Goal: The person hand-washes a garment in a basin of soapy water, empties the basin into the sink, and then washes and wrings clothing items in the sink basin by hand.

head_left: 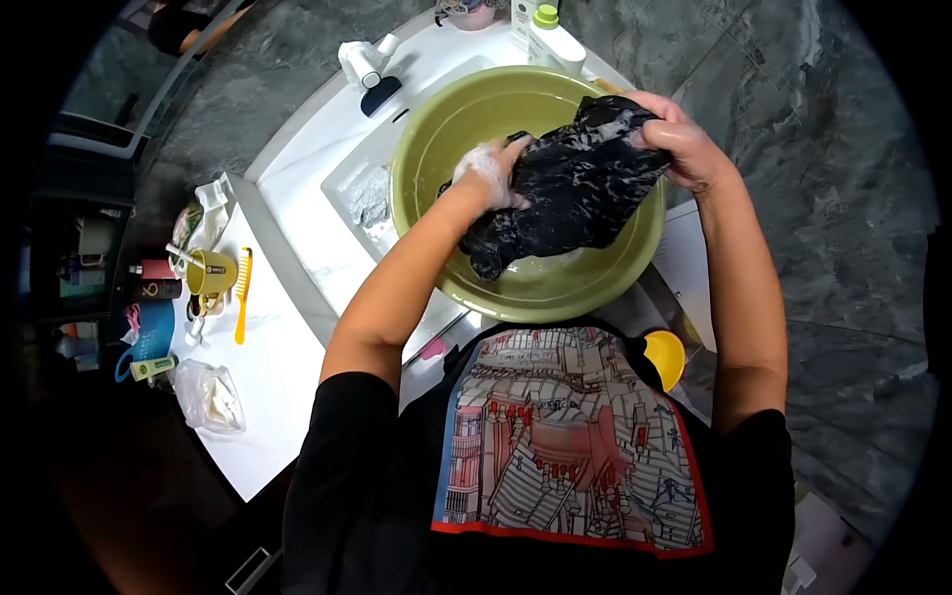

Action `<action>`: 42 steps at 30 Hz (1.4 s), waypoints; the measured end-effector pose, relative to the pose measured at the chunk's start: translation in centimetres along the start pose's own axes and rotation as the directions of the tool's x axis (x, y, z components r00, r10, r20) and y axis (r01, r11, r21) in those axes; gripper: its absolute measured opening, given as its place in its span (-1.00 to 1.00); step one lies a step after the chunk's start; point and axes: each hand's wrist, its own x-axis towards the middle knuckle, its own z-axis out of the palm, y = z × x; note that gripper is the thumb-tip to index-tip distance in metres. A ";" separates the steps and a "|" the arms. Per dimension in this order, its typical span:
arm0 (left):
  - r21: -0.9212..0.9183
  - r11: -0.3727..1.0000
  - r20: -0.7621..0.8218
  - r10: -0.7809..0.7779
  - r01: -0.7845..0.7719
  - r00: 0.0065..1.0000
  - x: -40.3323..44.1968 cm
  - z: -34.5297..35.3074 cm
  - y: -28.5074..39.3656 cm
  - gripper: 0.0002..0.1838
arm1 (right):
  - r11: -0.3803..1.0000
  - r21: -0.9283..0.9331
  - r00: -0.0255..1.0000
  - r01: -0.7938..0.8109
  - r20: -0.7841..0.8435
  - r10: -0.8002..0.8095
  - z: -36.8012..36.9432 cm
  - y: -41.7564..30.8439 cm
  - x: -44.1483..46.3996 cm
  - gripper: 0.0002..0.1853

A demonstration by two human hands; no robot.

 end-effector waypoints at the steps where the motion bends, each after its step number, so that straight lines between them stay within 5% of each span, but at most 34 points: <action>1: -0.248 0.935 -0.255 0.188 -0.252 0.948 0.8 0.1 0.2 -0.13 | 0.997 0.060 0.998 0.046 0.038 -0.048 0.3 -0.9 -0.4 -0.56; 5: -0.246 0.957 0.015 0.165 -0.156 0.986 2.7 0.0 -0.4 -0.20 | 0.961 0.185 0.979 0.204 -0.018 -0.204 -1.4 -0.5 -0.8 -0.58; 7: -0.230 0.968 0.257 -0.043 0.104 0.965 2.4 -1.2 -2.4 -0.27 | 0.910 0.234 0.937 0.341 -0.160 -0.310 -1.3 -0.8 -1.4 -0.60; 9: -0.199 0.961 0.225 -0.146 0.192 0.963 0.3 -4.8 -0.7 -0.43 | 0.901 0.270 0.938 0.340 -0.167 -0.304 -2.2 -0.2 -1.7 -0.65; 12: -0.058 0.989 -0.116 -0.144 0.138 0.983 0.6 -4.7 -6.5 -0.62 | 0.927 0.271 0.945 0.260 -0.270 -0.186 -1.3 0.5 -3.2 -0.77; 13: 0.072 0.991 -0.441 -0.073 0.117 0.895 -0.2 -4.7 -8.2 -0.69 | 0.983 0.166 0.959 0.079 -0.282 -0.030 -0.2 1.4 -3.5 -0.80; 15: 0.131 0.986 -0.487 -0.025 0.101 0.873 -1.2 -5.0 -8.2 -0.75 | 0.992 0.022 0.979 -0.120 -0.164 0.122 0.3 1.9 -3.5 -0.63; 16: 0.133 0.985 -0.486 -0.032 0.110 0.873 -1.9 -5.2 -8.2 -0.75 | 0.895 -0.353 0.961 -0.272 -0.054 0.270 -1.6 4.6 -2.5 -0.67; 17: 0.200 0.976 -0.347 -0.011 0.086 0.938 -2.2 -5.1 -7.8 -0.75 | 0.648 -0.688 0.901 -0.325 -0.016 0.434 -3.6 6.9 -1.9 -0.71; 19: 0.258 0.965 -0.180 -0.005 0.052 0.984 -3.1 -4.3 -7.5 -0.74 | 0.325 -0.888 0.740 -0.326 -0.026 0.672 0.0 8.4 -1.0 -0.74; 21: 0.359 0.928 0.053 0.092 -0.105 0.994 -3.6 -4.0 -7.5 -0.73 | 0.337 -0.896 0.741 -0.291 0.012 0.671 -0.4 10.2 -0.4 -0.70; 23: 0.346 0.935 0.041 0.067 -0.077 0.997 -4.3 -3.4 -7.5 -0.70 | 0.300 -0.904 0.848 -0.305 -0.115 0.517 -1.5 14.5 2.4 -0.67; 25: 0.217 0.970 -0.105 0.131 -0.106 0.986 -5.0 -3.3 -7.7 -0.64 | 0.419 -0.842 0.914 -0.339 -0.188 0.360 -1.9 18.3 5.0 -0.58; 26: 0.220 0.970 -0.102 0.132 -0.107 0.986 -5.1 -3.4 -7.5 -0.64 | 0.423 -0.841 0.914 -0.339 -0.189 0.358 -1.2 19.7 5.7 -0.58; 28: 0.204 0.975 -0.155 0.122 -0.089 0.980 -5.7 -3.5 -7.0 -0.62 | 0.671 -0.416 0.785 -0.614 -0.411 0.464 1.3 21.6 7.3 -0.56; 29: 0.205 0.975 -0.152 0.121 -0.088 0.981 -6.0 -3.5 -6.7 -0.62 | 0.693 -0.348 0.766 -0.631 -0.419 0.487 2.8 21.4 7.5 -0.58; 31: 0.126 0.971 -0.200 0.225 -0.202 0.954 -6.4 -3.9 -5.9 -0.61 | 0.535 -0.735 0.887 -0.416 -0.457 0.063 2.2 28.5 8.8 -0.69; 32: 0.050 0.965 -0.205 0.262 -0.258 0.943 -6.6 -4.5 -5.2 -0.62 | 0.537 -0.734 0.887 -0.416 -0.458 0.062 2.8 27.5 8.8 -0.69; 34: 0.040 0.960 -0.230 0.279 -0.277 0.932 -7.0 -4.9 -5.0 -0.62 | 0.723 -0.449 0.848 -0.524 -0.348 0.399 4.7 23.1 7.8 -0.77; 35: 0.030 0.955 -0.263 0.293 -0.296 0.919 -7.2 -5.1 -5.0 -0.61 | 0.722 -0.450 0.848 -0.525 -0.349 0.399 4.9 21.9 7.5 -0.77; 39: -0.023 0.981 -0.303 0.178 -0.194 0.936 -7.8 -4.7 -5.8 -0.57 | 0.881 -0.427 0.900 -0.202 -0.436 -0.005 1.9 16.9 5.3 -0.79; 41: -0.098 0.982 -0.318 0.124 -0.163 0.940 -7.7 -4.1 -5.9 -0.45 | 0.634 -0.747 0.827 0.200 -0.219 -0.518 0.5 14.1 4.4 -0.79; 42: -0.104 0.981 -0.325 0.123 -0.165 0.938 -7.5 -3.9 -5.6 -0.45 | 0.513 -0.840 0.823 0.179 -0.158 -0.546 0.7 12.2 3.7 -0.81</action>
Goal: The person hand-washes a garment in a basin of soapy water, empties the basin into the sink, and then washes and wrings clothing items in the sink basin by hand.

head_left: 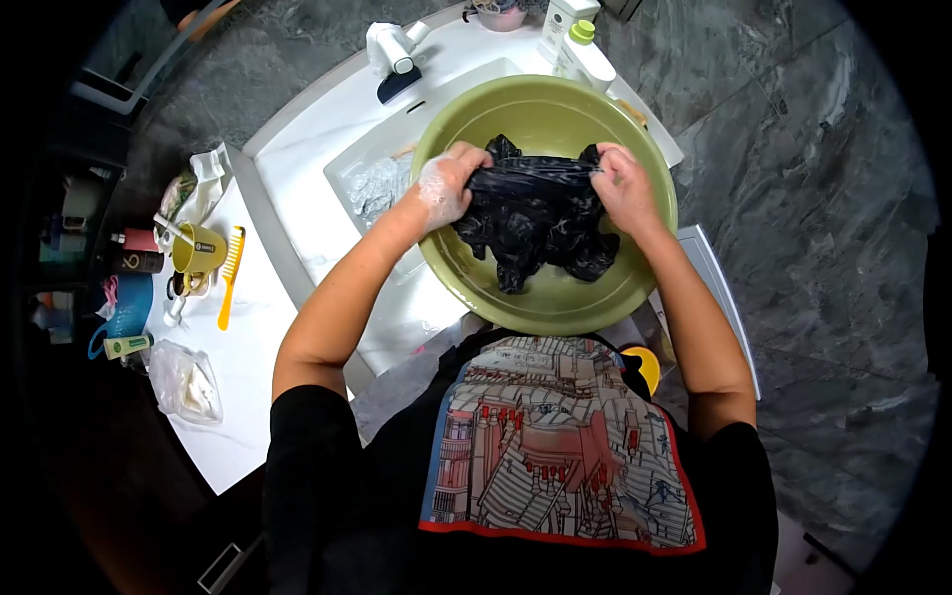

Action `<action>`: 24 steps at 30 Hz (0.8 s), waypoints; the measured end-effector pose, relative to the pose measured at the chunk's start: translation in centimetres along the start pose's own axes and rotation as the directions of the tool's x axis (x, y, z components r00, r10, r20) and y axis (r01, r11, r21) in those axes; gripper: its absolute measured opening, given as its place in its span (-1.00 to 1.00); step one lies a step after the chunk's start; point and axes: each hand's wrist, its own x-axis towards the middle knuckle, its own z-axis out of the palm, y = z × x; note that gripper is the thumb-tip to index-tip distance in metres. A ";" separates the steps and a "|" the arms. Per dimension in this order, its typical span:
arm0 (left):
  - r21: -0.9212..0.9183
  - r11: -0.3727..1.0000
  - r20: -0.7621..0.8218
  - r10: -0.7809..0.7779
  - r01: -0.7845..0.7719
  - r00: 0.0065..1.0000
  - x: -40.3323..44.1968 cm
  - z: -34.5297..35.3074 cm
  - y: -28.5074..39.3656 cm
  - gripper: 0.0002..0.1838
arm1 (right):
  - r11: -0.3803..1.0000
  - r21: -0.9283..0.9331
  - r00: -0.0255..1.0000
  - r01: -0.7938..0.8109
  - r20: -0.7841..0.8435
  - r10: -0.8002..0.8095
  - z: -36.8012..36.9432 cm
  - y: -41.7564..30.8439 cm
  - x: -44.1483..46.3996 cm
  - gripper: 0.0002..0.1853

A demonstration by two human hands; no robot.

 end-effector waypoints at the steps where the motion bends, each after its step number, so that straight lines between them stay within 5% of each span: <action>1: -0.072 0.997 0.087 -0.024 0.030 0.996 0.4 0.4 0.5 -0.38 | 0.988 -0.139 0.998 0.065 0.018 -0.064 -1.5 -1.7 0.3 -0.84; 3: -0.117 0.987 0.272 -0.078 0.113 0.959 1.4 1.3 1.7 -0.21 | 0.977 -0.209 0.996 0.032 0.089 -0.013 -3.3 -4.6 0.5 -0.86; 6: 0.157 0.985 0.268 0.024 -0.068 0.963 2.6 4.8 1.5 -0.30 | 0.813 -0.497 0.934 0.304 -0.011 -0.356 -3.8 -7.1 0.6 -0.85; 7: 0.152 0.986 0.262 0.025 -0.067 0.965 2.8 6.3 0.4 -0.30 | 0.809 -0.500 0.934 0.308 -0.004 -0.358 -3.5 -6.2 0.4 -0.85; 9: 0.093 0.980 0.280 0.143 -0.176 0.949 3.6 7.2 0.3 -0.39 | 0.991 -0.077 0.990 0.107 -0.085 -0.113 -2.7 -3.8 -0.3 -0.82; 10: 0.048 0.991 0.565 -0.132 0.127 0.814 4.8 6.0 1.2 -0.45 | 0.988 -0.099 0.987 -0.115 -0.127 0.102 -2.8 -3.4 -0.6 -0.80; 11: -0.050 0.970 0.619 -0.157 0.239 0.769 5.2 5.3 0.9 -0.50 | 0.988 -0.099 0.987 -0.118 -0.124 0.105 -3.0 -1.6 -0.7 -0.80; 13: -0.602 0.642 0.455 -0.214 0.475 0.865 4.1 3.1 1.4 -0.56 | 0.925 0.096 0.894 -0.368 -0.237 0.380 -3.0 2.7 -0.1 -0.80; 14: -0.677 0.615 0.347 -0.219 0.405 0.912 4.3 0.6 3.3 -0.61 | 0.785 0.393 0.847 -0.479 -0.027 0.531 -3.2 1.2 0.0 -0.78; 15: -0.770 0.485 0.360 -0.204 0.413 0.910 4.7 -0.3 3.6 -0.64 | 0.778 0.402 0.844 -0.483 -0.022 0.535 -2.4 1.0 -0.3 -0.78; 17: -0.871 0.354 0.317 -0.121 0.339 0.941 5.4 -2.7 5.4 -0.69 | 0.983 0.103 0.982 -0.154 0.125 0.140 -0.5 0.3 -0.5 -0.43; 19: -0.837 0.446 0.304 -0.105 0.318 0.947 5.4 -4.3 6.3 -0.70 | 0.952 0.094 0.853 -0.292 0.476 0.215 0.8 -4.5 -0.8 -0.27; 20: -0.798 0.525 0.298 -0.085 0.297 0.951 5.1 -4.6 6.6 -0.72 | 0.940 0.131 0.842 -0.316 0.496 0.214 2.5 -3.1 -1.3 -0.32; 23: -0.821 0.477 0.304 -0.096 0.312 0.948 4.1 -4.9 6.2 -0.72 | 0.936 0.206 0.901 -0.285 0.390 0.189 4.2 -0.9 -1.2 -0.40; 24: -0.898 0.323 0.272 -0.127 0.299 0.954 3.7 -4.3 5.6 -0.68 | 0.776 0.329 0.814 -0.539 0.440 0.379 4.4 0.2 -0.8 -0.50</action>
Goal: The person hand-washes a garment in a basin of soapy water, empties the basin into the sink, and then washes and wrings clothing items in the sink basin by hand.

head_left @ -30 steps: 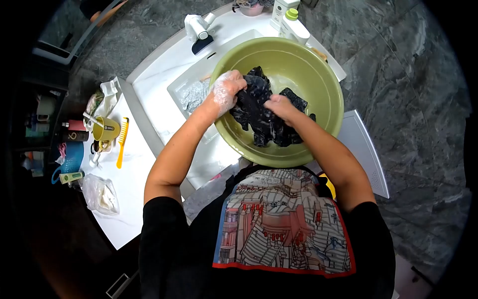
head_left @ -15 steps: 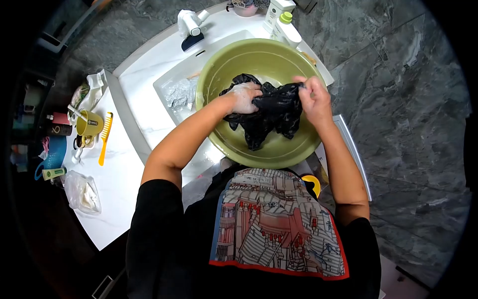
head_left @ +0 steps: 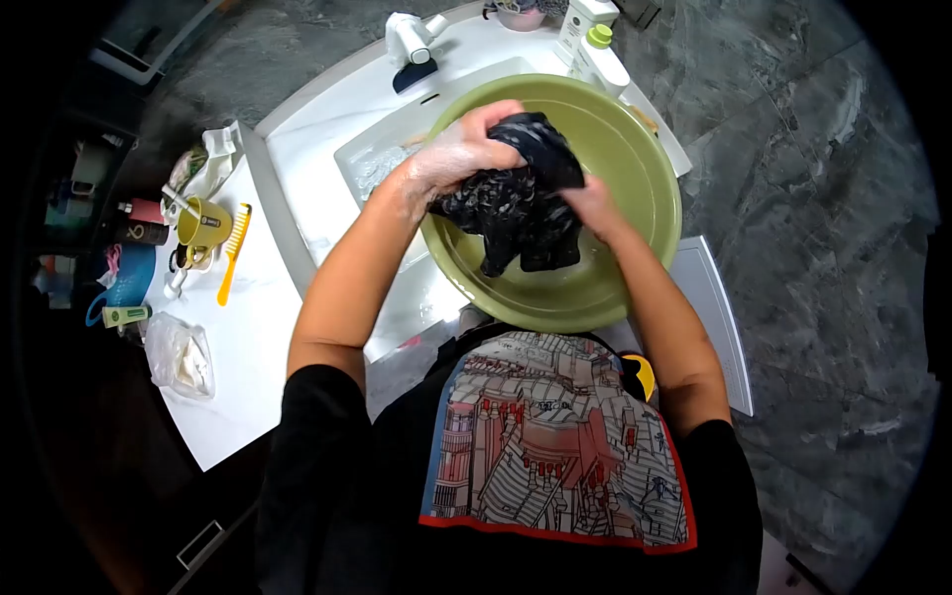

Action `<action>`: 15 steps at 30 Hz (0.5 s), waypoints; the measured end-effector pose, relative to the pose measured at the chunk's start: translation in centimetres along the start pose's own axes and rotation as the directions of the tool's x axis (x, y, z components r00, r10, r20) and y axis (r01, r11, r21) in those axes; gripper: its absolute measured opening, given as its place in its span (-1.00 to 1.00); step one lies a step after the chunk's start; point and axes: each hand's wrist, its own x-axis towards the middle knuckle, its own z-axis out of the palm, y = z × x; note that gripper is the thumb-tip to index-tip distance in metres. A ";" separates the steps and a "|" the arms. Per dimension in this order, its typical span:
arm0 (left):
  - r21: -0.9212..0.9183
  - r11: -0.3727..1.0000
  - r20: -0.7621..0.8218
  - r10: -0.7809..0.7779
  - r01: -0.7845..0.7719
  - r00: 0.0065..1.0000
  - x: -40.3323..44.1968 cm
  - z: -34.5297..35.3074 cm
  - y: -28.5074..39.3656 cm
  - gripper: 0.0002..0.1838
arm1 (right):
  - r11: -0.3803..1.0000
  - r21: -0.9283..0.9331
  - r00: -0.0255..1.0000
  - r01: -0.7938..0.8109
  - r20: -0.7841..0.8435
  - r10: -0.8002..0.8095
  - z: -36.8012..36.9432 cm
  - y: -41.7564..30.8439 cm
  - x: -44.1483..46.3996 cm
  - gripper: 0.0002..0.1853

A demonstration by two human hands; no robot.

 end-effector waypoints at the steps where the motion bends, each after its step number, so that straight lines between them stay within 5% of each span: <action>1: 0.012 1.000 -0.004 0.000 0.000 1.000 -0.2 -0.1 -0.8 -0.68 | 0.964 0.266 0.993 0.012 -0.115 0.020 -0.8 0.8 0.2 -0.56; 3: -0.434 0.901 -0.233 -0.119 0.007 0.965 -0.5 0.2 -3.0 -0.62 | 0.705 0.702 0.982 0.104 -0.187 0.041 -1.2 -2.4 -0.7 -0.60; 5: -0.711 0.703 -0.260 -0.253 -0.007 0.932 0.1 0.3 -6.8 -0.56 | 0.618 0.779 0.984 0.107 -0.172 0.046 -0.4 -3.6 -1.0 -0.62; 7: -0.895 0.444 -0.140 -0.372 0.044 0.918 0.6 1.5 -8.0 -0.66 | 0.764 0.606 0.938 0.221 -0.348 0.004 1.6 -4.1 -0.6 -0.62; 8: -0.890 0.452 -0.131 -0.387 0.064 0.913 0.5 2.9 -6.8 -0.69 | 0.950 0.287 0.931 0.126 -0.365 -0.014 2.3 -2.4 0.0 -0.61; 9: -0.889 0.454 -0.133 -0.385 0.062 0.913 1.3 2.8 -7.7 -0.69 | 0.945 -0.214 0.863 0.247 -0.395 -0.315 3.8 -2.7 -0.6 -0.60; 11: -0.824 0.564 -0.319 -0.380 -0.056 0.868 2.9 1.2 -11.9 -0.66 | 0.606 -0.703 0.739 0.372 -0.171 -0.652 7.0 -3.9 -2.6 -0.65; 12: -0.914 0.405 -0.070 -0.087 -0.029 0.994 2.6 -0.2 -14.4 -0.73 | 0.542 -0.737 0.752 0.404 -0.071 -0.656 8.1 -4.8 -3.6 -0.72; 13: -0.948 -0.177 0.284 -0.086 0.266 0.955 4.9 -2.0 -17.8 -0.76 | 0.477 -0.763 0.759 0.437 0.029 -0.650 8.7 -5.2 -4.1 -0.78; 14: -0.948 -0.174 0.284 -0.093 0.265 0.954 4.5 -0.4 -16.8 -0.76 | 0.412 -0.818 0.755 0.400 0.039 -0.655 8.7 -4.1 -3.1 -0.86; 15: -0.946 0.321 -0.049 -0.297 0.052 0.954 3.3 2.5 -14.6 -0.75 | 0.342 -0.780 0.578 0.524 0.031 -0.815 7.3 -2.0 -0.5 -0.83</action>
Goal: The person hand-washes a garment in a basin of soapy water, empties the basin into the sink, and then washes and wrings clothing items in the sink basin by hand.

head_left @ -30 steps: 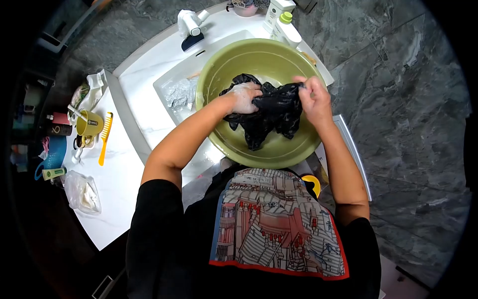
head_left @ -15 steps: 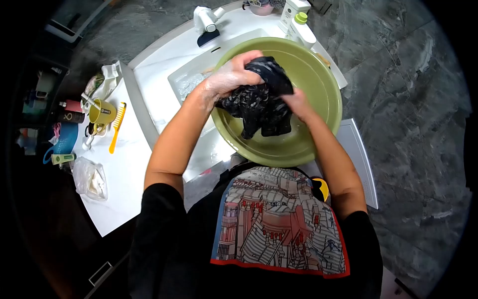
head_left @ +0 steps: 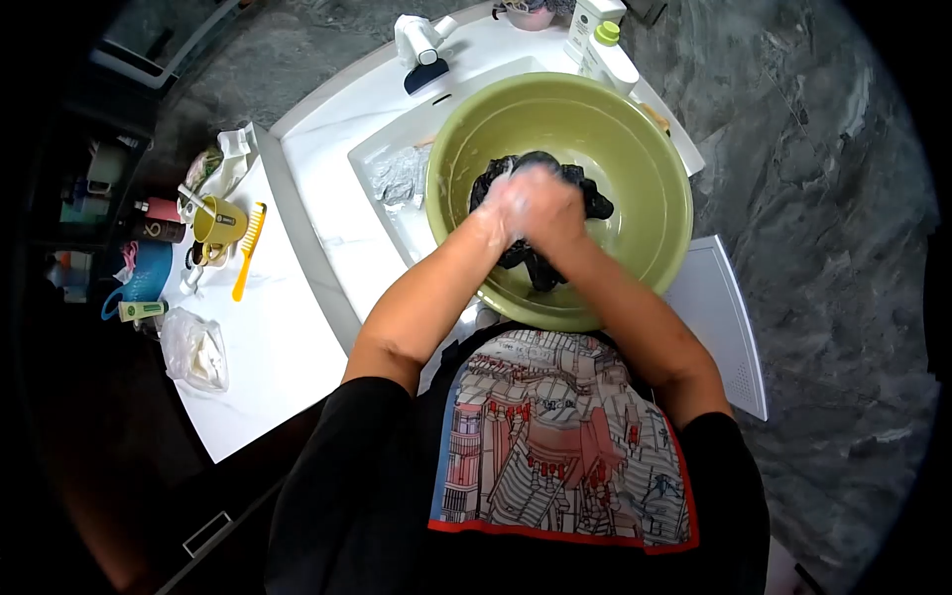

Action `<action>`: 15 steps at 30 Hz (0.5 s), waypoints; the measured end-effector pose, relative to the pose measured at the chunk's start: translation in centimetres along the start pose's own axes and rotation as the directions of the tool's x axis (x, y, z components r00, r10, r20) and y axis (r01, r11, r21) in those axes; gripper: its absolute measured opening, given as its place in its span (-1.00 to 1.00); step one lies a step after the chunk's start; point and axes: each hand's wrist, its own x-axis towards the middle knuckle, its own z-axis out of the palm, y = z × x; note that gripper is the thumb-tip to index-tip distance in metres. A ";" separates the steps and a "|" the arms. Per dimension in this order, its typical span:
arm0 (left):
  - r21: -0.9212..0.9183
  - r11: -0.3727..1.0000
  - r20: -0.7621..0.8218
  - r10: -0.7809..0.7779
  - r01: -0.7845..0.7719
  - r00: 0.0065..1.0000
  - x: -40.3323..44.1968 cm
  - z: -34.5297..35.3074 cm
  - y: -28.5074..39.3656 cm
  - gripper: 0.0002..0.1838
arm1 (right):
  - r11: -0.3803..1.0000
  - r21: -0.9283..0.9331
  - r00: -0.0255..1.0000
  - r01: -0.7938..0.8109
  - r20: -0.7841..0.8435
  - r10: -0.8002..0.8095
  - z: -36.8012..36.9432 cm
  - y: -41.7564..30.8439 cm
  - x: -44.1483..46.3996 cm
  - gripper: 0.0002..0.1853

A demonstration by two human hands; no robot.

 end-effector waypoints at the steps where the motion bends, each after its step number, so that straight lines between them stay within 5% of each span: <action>1: 0.458 0.854 -0.147 0.347 -0.247 0.926 -0.9 1.6 -1.4 -0.74 | 0.948 -0.094 0.941 -0.304 0.126 0.314 -0.3 2.1 1.2 -0.79; 2: 0.537 0.836 -0.188 0.249 -0.113 0.950 -0.7 2.3 -1.8 -0.70 | 0.801 -0.221 0.774 -0.556 0.214 0.596 -0.9 3.4 2.1 -0.74; 3: 0.543 0.834 -0.228 0.260 -0.099 0.938 -0.8 2.9 -2.3 -0.68 | 0.798 -0.218 0.772 -0.561 0.208 0.600 -1.0 3.7 1.9 -0.74; 6: 0.431 0.891 -0.265 0.276 -0.142 0.924 -0.7 3.3 -2.2 -0.65 | 0.888 0.074 0.891 -0.455 0.047 0.452 -0.7 2.7 1.5 -0.72; 8: 0.296 0.932 -0.268 0.292 -0.210 0.918 -0.5 2.3 -1.0 -0.64 | 0.949 0.066 0.946 -0.307 -0.088 0.313 -3.7 -2.7 3.2 -0.79; 9: 0.241 0.968 0.007 0.072 -0.072 0.997 -0.8 1.1 0.1 -0.63 | 0.986 0.049 0.963 -0.160 -0.214 0.167 -5.1 -4.7 4.0 -0.83; 10: 0.233 0.969 0.286 -0.149 0.082 0.947 -0.7 0.0 1.0 -0.62 | 0.984 0.057 0.960 -0.166 -0.218 0.174 -3.1 -2.5 2.5 -0.83; 12: 0.411 0.886 -0.019 0.246 -0.217 0.969 1.9 -1.3 -0.7 -0.64 | 0.948 0.126 0.944 -0.294 -0.121 0.308 2.2 4.5 -1.6 -0.70; 13: 0.590 0.804 -0.422 0.387 -0.075 0.820 0.3 3.0 -2.6 -0.68 | 0.747 0.101 0.753 -0.657 0.050 0.656 1.3 5.5 -0.6 -0.70; 14: 0.343 0.937 -0.270 0.171 -0.071 0.948 -0.6 4.9 -3.2 -0.72 | 0.725 0.106 0.733 -0.680 0.133 0.667 0.5 6.1 0.3 -0.70; 15: 0.384 0.919 -0.270 0.200 -0.085 0.942 -0.3 4.7 -2.9 -0.71 | 0.707 0.078 0.708 -0.703 0.169 0.685 0.0 5.7 0.6 -0.71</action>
